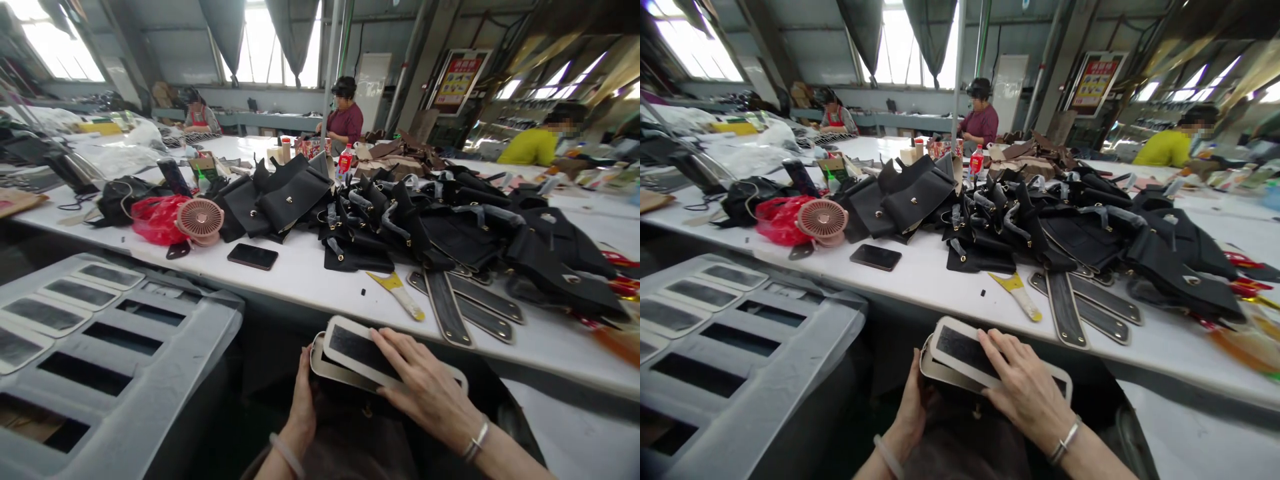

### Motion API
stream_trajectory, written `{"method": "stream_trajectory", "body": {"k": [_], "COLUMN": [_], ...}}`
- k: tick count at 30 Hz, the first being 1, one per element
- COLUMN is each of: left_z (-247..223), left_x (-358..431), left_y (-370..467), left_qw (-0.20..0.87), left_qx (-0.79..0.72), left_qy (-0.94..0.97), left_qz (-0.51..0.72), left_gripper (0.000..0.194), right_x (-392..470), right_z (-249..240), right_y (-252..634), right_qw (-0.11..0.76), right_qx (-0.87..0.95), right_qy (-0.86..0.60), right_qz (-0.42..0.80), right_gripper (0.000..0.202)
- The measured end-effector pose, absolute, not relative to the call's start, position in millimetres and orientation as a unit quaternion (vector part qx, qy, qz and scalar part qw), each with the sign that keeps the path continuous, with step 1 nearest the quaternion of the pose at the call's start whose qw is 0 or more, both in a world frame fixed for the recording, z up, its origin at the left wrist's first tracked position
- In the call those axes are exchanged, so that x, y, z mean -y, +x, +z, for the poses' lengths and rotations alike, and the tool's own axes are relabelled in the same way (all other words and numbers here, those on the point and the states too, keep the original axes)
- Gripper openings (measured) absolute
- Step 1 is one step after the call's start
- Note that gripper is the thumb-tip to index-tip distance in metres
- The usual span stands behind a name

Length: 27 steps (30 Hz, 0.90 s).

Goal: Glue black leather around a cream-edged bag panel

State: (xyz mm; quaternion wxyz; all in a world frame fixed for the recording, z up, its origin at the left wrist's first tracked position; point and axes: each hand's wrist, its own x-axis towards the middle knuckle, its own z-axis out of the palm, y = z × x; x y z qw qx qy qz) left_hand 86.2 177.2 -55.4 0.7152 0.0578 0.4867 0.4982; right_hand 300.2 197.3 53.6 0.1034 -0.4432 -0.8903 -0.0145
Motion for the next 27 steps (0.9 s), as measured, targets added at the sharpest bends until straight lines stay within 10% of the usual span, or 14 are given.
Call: {"method": "stream_trajectory", "body": {"k": [18, 27], "left_z": [-46.4, -44.7], "left_x": [-181.4, -180.9], "left_y": [90.9, 91.6], "left_qw": [0.741, 0.716], "left_qx": [-0.383, -0.38], "left_qy": [0.022, 0.043], "left_qz": [0.551, 0.584], "left_gripper": [0.067, 0.065], "right_x": [-210.8, -224.5], "right_z": [38.7, 54.5], "right_y": [300.5, 286.0], "right_qw": [-0.006, 0.148], "right_qx": [0.921, 0.814], "right_qy": [-0.382, -0.464], "right_qz": [0.075, 0.316], "right_gripper": [0.066, 0.032]}}
